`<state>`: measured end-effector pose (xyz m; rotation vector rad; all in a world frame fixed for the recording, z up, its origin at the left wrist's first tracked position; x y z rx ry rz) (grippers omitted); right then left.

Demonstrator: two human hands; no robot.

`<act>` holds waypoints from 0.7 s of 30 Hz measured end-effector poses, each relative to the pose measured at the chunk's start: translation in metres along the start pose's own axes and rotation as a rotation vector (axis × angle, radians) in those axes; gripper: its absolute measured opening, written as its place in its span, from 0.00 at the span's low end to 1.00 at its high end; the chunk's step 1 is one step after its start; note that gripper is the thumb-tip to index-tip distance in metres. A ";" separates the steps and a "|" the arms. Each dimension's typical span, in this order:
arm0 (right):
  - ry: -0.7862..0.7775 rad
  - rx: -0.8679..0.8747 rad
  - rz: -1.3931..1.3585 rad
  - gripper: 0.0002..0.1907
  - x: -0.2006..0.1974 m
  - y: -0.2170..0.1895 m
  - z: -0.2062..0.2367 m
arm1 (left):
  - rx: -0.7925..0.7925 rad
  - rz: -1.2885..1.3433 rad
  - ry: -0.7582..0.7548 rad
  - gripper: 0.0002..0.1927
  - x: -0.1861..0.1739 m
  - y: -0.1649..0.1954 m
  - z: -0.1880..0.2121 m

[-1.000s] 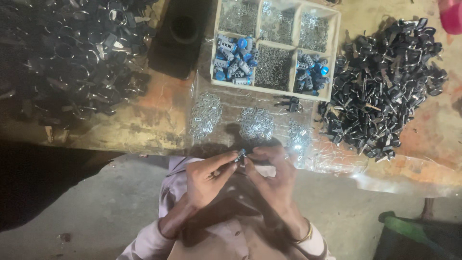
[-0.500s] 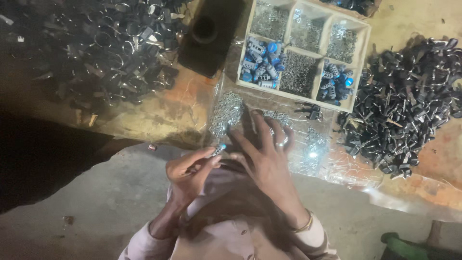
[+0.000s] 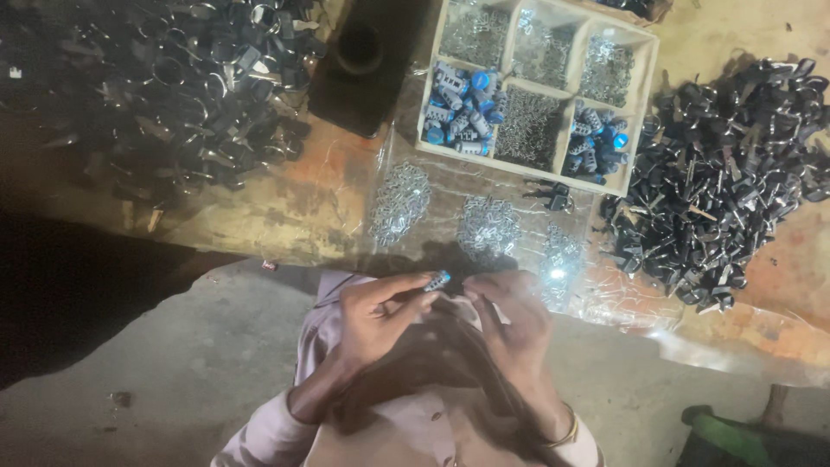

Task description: The person sits at a workbench assembling small electrical switch components. They pick a metal body, insert small metal contacts and a blue plastic piece into it by hand, then place the finished assembly into a compartment of a sorting tray, repeating this cycle throughout the clip.

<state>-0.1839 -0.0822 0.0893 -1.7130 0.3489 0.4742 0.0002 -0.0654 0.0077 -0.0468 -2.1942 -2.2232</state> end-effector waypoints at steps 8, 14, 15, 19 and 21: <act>0.077 0.135 -0.123 0.09 0.003 0.009 0.002 | -0.034 -0.194 -0.055 0.15 0.010 0.005 -0.007; 0.104 0.213 -0.157 0.14 0.004 0.017 0.006 | 0.080 -0.409 -0.066 0.15 0.008 0.022 -0.009; 0.068 0.106 -0.027 0.14 0.004 0.007 0.005 | 0.154 -0.419 -0.051 0.14 0.008 0.029 -0.009; -0.102 0.042 0.134 0.17 0.005 0.002 0.002 | 0.193 -0.380 -0.065 0.14 0.006 0.032 -0.009; -0.091 0.039 0.207 0.19 0.001 0.002 -0.001 | 0.125 -0.326 -0.075 0.14 0.003 0.026 -0.009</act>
Point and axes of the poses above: each hand's wrist, its own z-axis away from the middle knuckle, its own x-axis out of the palm, y = z × x, the point moved 8 cm from there along -z, towards the middle knuckle, and after that the axes turned 9 degrees about -z, right-handed, at the moved point
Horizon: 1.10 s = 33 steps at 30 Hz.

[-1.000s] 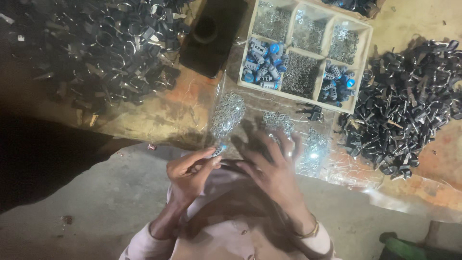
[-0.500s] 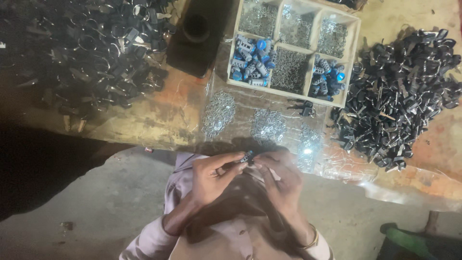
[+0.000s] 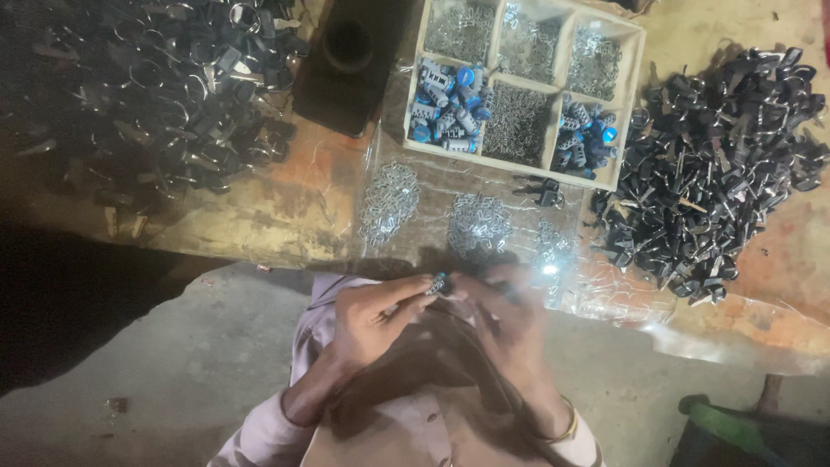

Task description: The person sits at a workbench assembling small electrical switch components. They pick a metal body, insert small metal contacts and a blue plastic piece into it by hand, then place the finished assembly into a compartment of a sorting tray, repeating this cycle throughout the clip.

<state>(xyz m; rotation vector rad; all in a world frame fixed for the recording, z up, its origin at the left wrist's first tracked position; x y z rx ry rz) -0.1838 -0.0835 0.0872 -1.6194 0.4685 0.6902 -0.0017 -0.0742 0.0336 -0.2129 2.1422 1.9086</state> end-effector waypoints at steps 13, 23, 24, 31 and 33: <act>0.020 -0.114 0.117 0.10 -0.004 0.002 0.010 | -0.179 0.181 0.017 0.14 -0.003 -0.020 0.004; 0.173 -0.149 0.165 0.10 -0.006 -0.018 -0.006 | -0.181 0.216 0.021 0.16 -0.002 -0.020 0.001; 0.138 -0.135 0.104 0.11 -0.005 -0.019 -0.006 | -0.175 0.206 0.022 0.16 -0.003 -0.019 0.000; 0.085 -0.089 -0.143 0.13 0.009 -0.029 -0.008 | -0.205 0.037 0.053 0.14 -0.004 -0.020 0.003; 0.084 -0.126 -0.145 0.13 0.011 -0.032 -0.009 | -0.184 0.001 0.072 0.13 -0.004 -0.018 0.003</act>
Point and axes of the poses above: each hand's wrist, its own z-axis away from the middle knuckle, its own x-axis out of the palm, y = z × x, the point moved 8 cm from there along -z, towards the middle knuckle, and after that the axes turned 9 degrees about -z, right-handed, at the moved point
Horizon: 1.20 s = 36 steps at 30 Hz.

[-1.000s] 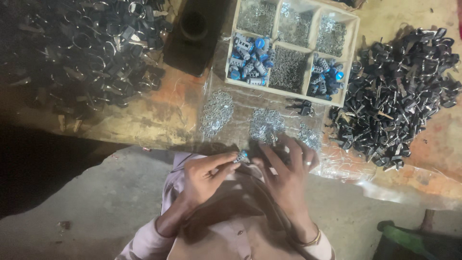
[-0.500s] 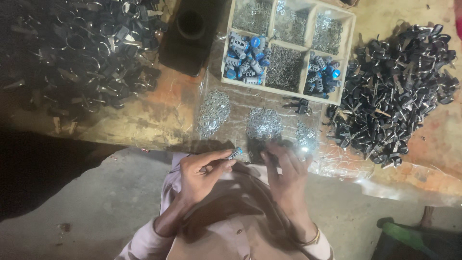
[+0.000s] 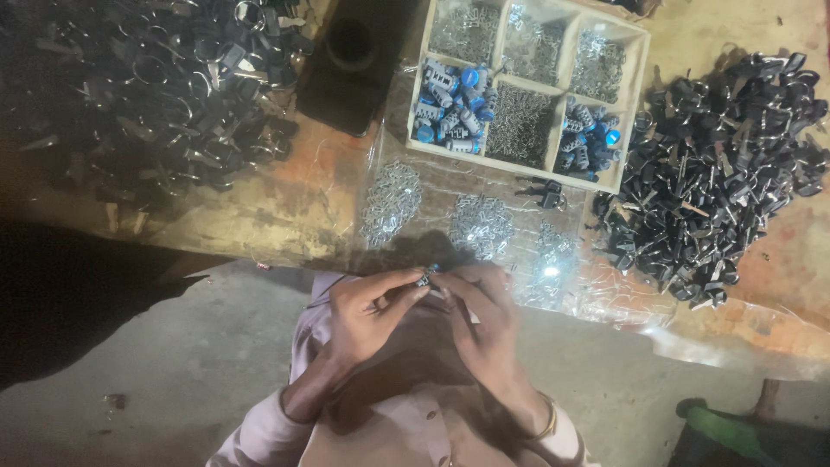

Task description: The person sits at a workbench assembling small electrical switch components. They pick a metal body, insert small metal contacts and a blue plastic piece into it by hand, then place the finished assembly into a compartment of a sorting tray, repeating this cycle throughout the clip.

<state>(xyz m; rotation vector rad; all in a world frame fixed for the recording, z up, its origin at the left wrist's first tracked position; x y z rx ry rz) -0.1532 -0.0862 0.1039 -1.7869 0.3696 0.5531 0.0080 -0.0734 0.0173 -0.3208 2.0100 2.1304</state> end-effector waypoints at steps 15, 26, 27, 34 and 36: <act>-0.176 -0.071 0.202 0.18 0.014 -0.003 -0.026 | 0.084 0.123 0.062 0.15 -0.031 -0.012 0.006; -0.183 -0.198 0.344 0.26 0.024 -0.012 -0.021 | -0.012 0.216 0.211 0.13 -0.045 -0.025 0.011; -0.206 -0.201 0.368 0.29 0.026 -0.012 -0.021 | -0.015 0.219 0.216 0.13 -0.044 -0.024 0.010; -0.218 -0.241 0.402 0.22 0.033 -0.011 -0.018 | -0.036 0.240 0.206 0.13 -0.044 -0.024 0.011; -0.196 -0.261 0.324 0.16 0.023 -0.008 -0.011 | -0.058 0.215 0.170 0.13 -0.041 -0.024 0.011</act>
Point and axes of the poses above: each hand's wrist, its own z-axis away from the middle knuckle, its own x-axis out of the palm, y = z × x, the point moved 8 cm from there along -z, towards the middle knuckle, and after that the axes turned 9 degrees about -z, right-handed, at the moved point
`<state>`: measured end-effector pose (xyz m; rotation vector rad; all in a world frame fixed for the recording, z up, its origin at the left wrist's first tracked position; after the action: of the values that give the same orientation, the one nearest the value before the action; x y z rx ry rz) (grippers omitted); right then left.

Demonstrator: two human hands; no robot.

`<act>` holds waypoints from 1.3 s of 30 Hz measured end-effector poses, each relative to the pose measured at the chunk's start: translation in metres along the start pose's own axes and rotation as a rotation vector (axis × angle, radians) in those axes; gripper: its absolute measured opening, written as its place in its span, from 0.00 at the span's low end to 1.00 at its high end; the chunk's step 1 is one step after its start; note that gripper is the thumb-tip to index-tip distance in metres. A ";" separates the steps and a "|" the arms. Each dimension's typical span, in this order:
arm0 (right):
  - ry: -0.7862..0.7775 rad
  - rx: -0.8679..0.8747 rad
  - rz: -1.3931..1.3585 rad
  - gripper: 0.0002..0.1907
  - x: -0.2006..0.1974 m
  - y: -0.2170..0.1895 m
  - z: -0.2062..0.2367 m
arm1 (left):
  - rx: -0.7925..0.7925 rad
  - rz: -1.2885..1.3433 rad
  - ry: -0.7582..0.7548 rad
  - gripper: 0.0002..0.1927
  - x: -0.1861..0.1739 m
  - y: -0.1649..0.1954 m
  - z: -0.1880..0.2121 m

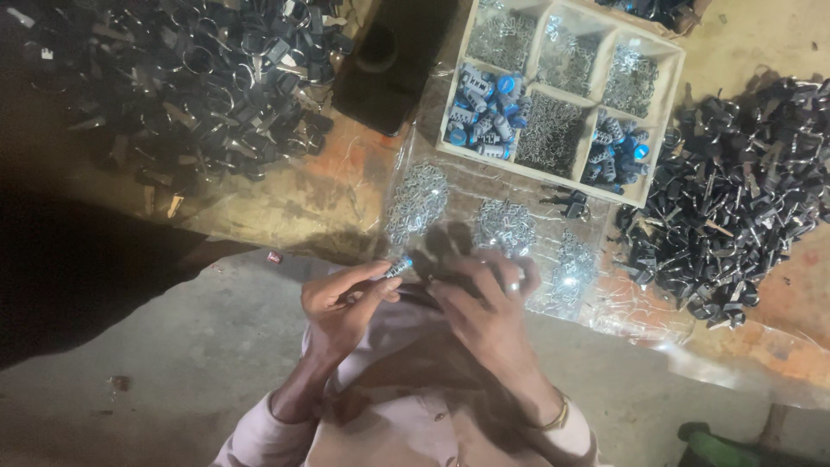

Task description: The person sits at a workbench assembling small electrical switch components. They pick a metal body, insert small metal contacts and a blue plastic piece into it by hand, then place the finished assembly into a compartment of a sorting tray, repeating this cycle throughout the clip.

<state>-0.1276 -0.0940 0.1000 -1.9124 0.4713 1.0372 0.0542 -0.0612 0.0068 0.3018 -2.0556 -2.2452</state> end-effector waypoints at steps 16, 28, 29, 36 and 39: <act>0.274 0.412 -0.571 0.10 -0.011 0.041 0.048 | 0.071 -0.015 -0.284 0.14 0.061 0.006 0.004; 0.168 0.269 -0.164 0.12 -0.017 0.017 0.045 | 0.488 -0.345 -0.210 0.13 0.056 0.048 0.009; 0.146 0.272 -0.146 0.11 -0.017 0.019 0.049 | 0.510 -0.346 -0.214 0.12 0.056 0.050 0.010; 0.255 0.432 0.032 0.15 -0.046 0.048 0.079 | 0.321 -0.167 -0.256 0.13 0.058 0.037 0.011; 0.100 0.441 0.247 0.25 -0.041 0.049 0.076 | 0.204 -0.037 -0.246 0.12 0.054 0.024 0.011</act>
<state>-0.2201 -0.0596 0.0879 -1.5398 0.9310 0.9026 -0.0027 -0.0630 0.0264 0.0797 -2.4278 -2.1918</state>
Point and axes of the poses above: each hand's wrist, its own z-axis away from the middle knuckle, its own x-axis out of the palm, y = z × x, the point moved 8 cm from there along -z, towards the middle knuckle, and after that the axes turned 9 degrees about -z, right-handed, at the moved point
